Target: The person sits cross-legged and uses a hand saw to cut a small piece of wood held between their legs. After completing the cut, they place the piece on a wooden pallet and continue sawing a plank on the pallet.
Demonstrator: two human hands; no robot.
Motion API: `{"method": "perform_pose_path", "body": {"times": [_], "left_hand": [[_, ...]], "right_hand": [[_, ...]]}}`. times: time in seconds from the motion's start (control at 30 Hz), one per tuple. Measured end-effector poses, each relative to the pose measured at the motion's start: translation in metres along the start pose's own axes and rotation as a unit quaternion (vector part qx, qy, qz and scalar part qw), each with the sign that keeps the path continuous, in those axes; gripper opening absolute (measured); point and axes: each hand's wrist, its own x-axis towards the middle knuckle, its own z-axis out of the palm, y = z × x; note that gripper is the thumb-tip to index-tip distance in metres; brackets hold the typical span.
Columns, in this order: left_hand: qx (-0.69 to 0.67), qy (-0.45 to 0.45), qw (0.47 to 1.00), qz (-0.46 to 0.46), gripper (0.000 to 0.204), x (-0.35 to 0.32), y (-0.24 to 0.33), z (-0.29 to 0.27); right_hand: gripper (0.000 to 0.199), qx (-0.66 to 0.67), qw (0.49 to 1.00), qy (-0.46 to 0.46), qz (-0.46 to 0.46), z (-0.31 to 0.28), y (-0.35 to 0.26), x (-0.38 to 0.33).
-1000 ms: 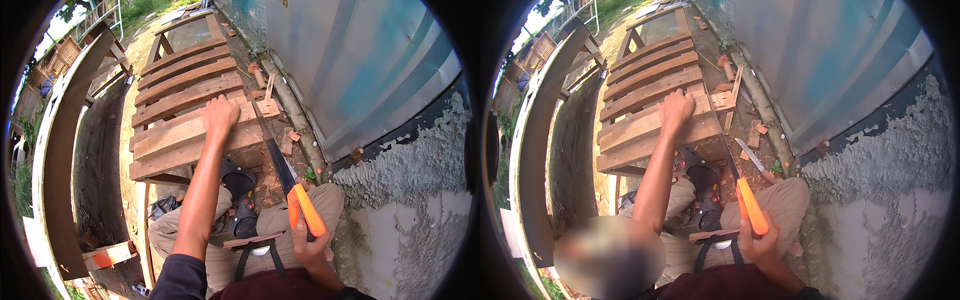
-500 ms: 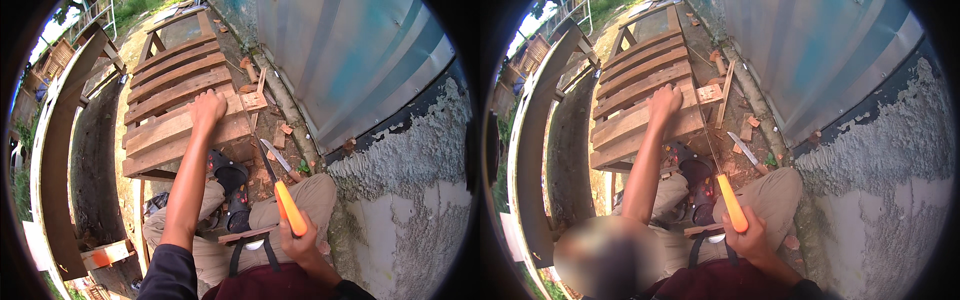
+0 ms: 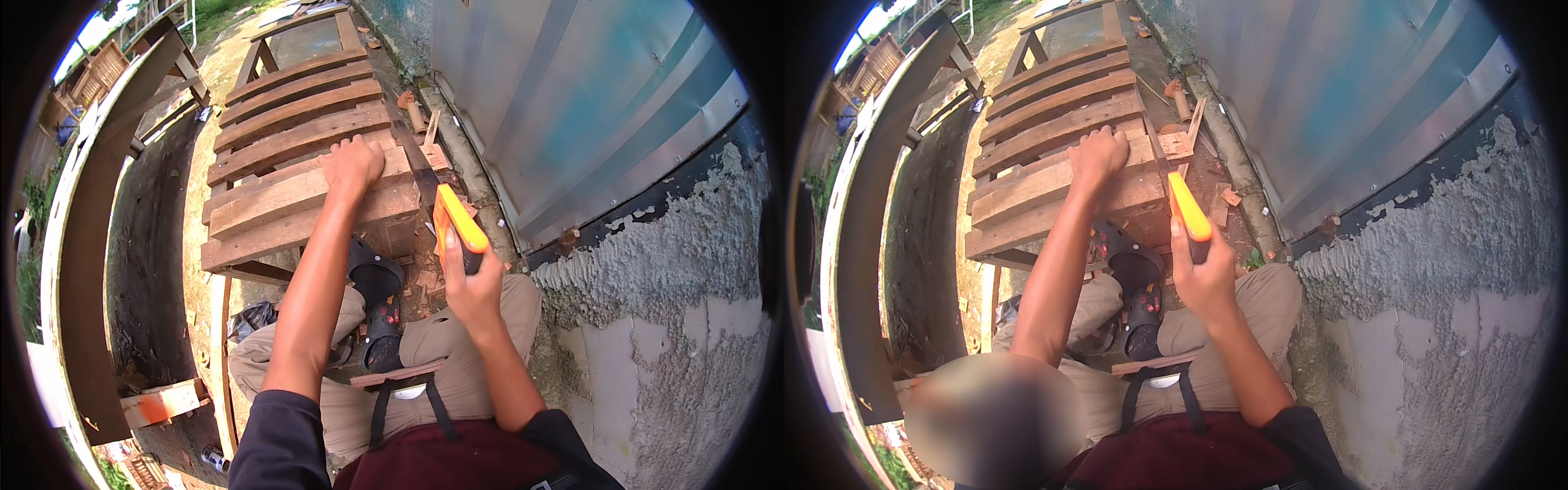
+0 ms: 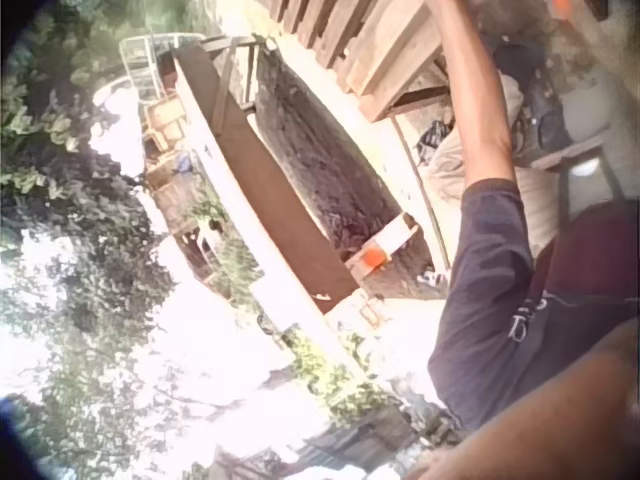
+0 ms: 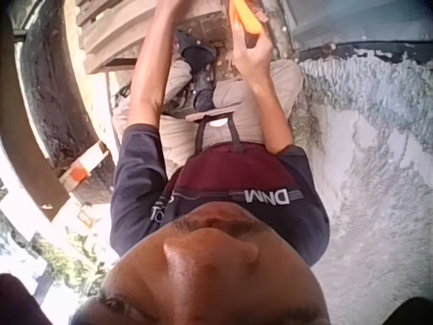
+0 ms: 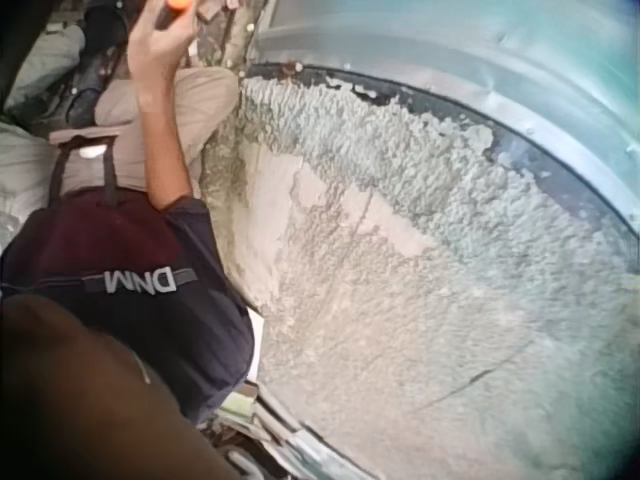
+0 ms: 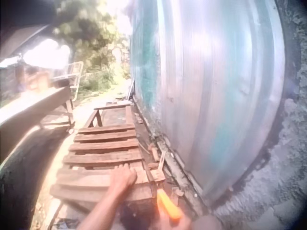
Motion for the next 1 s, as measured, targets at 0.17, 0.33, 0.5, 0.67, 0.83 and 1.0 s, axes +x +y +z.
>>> {"method": "perform_pose_path", "body": {"times": [0.17,0.33,0.5,0.67,0.83,1.0], "left_hand": [[-0.008,0.015,1.0,-0.003,0.055,-0.001,-0.002,0.004],[0.015,0.024,1.0,0.002,0.054,-0.003,0.0,0.005],[0.003,0.018,1.0,0.005,0.055,0.001,0.013,0.0],[0.007,0.005,1.0,-0.016,0.056,-0.004,-0.005,0.001],[0.006,0.022,1.0,-0.007,0.056,-0.007,0.002,0.006],[0.012,0.014,1.0,-0.006,0.056,-0.004,0.006,-0.001]], "right_hand": [[0.015,-0.116,0.988,-0.092,-0.046,-0.078,-0.026,-0.123],[0.02,0.111,0.987,0.0,0.12,-0.022,0.012,-0.04],[0.031,0.012,0.993,0.051,-0.105,0.045,0.016,0.094],[0.022,-0.033,0.999,-0.039,0.012,-0.01,-0.006,-0.022],[0.014,-0.028,0.997,-0.049,0.06,-0.077,-0.015,-0.109],[0.024,0.006,1.0,-0.002,-0.016,0.011,0.005,0.026]]}}
